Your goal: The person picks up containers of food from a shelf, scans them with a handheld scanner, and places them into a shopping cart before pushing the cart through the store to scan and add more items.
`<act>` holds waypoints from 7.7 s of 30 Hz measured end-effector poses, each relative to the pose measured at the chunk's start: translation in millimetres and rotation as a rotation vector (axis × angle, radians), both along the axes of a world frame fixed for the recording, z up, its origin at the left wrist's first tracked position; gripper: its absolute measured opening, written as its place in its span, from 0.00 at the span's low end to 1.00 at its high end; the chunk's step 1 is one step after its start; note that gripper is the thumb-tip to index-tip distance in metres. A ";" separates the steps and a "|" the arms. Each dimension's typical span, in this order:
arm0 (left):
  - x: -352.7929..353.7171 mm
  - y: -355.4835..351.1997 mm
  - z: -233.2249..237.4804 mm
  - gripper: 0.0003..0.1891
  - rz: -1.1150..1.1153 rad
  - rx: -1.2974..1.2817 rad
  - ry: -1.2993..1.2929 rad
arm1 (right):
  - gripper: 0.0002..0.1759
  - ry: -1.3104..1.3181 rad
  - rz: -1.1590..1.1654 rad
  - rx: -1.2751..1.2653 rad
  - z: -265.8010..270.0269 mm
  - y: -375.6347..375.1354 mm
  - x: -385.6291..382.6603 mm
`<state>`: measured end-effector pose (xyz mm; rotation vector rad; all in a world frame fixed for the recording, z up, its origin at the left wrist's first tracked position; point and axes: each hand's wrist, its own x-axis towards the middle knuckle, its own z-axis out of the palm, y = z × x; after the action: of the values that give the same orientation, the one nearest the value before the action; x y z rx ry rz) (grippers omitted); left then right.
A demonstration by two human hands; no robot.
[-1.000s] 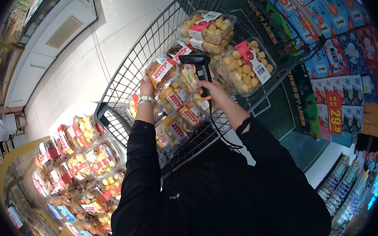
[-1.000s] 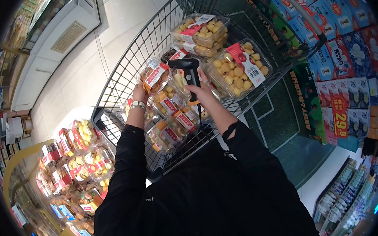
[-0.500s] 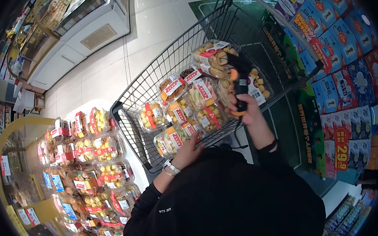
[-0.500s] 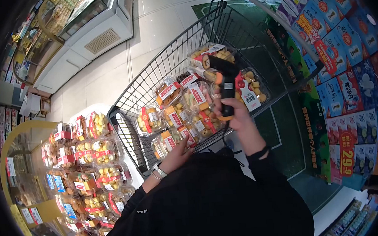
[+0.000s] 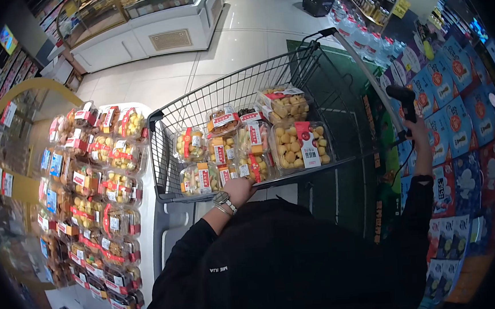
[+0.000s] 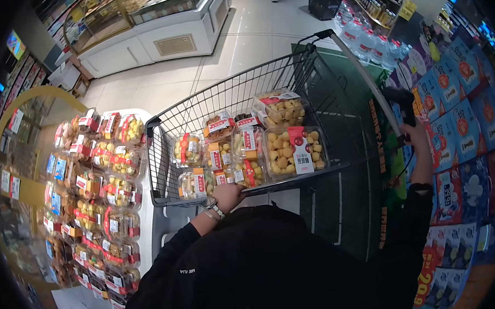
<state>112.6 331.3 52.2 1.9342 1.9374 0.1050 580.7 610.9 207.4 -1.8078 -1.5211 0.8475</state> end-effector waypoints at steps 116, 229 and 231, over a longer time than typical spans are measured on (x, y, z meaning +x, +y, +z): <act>-622.8 705.9 182.3 0.26 1.278 0.206 -0.049 | 0.28 0.164 1.660 0.530 -4.3 774.4 -1169.6; -2229.4 269.8 261.5 0.15 1.660 -0.123 0.386 | 0.23 0.146 2.305 0.772 96.2 322.1 -2785.2; -2261.2 261.7 266.0 0.14 1.675 -0.157 0.384 | 0.23 0.166 2.304 0.763 98.6 314.1 -2815.9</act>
<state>-2148.6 593.1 318.1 -0.2112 3.0688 0.0216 -2235.3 925.0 306.0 1.1672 -2.6700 0.7912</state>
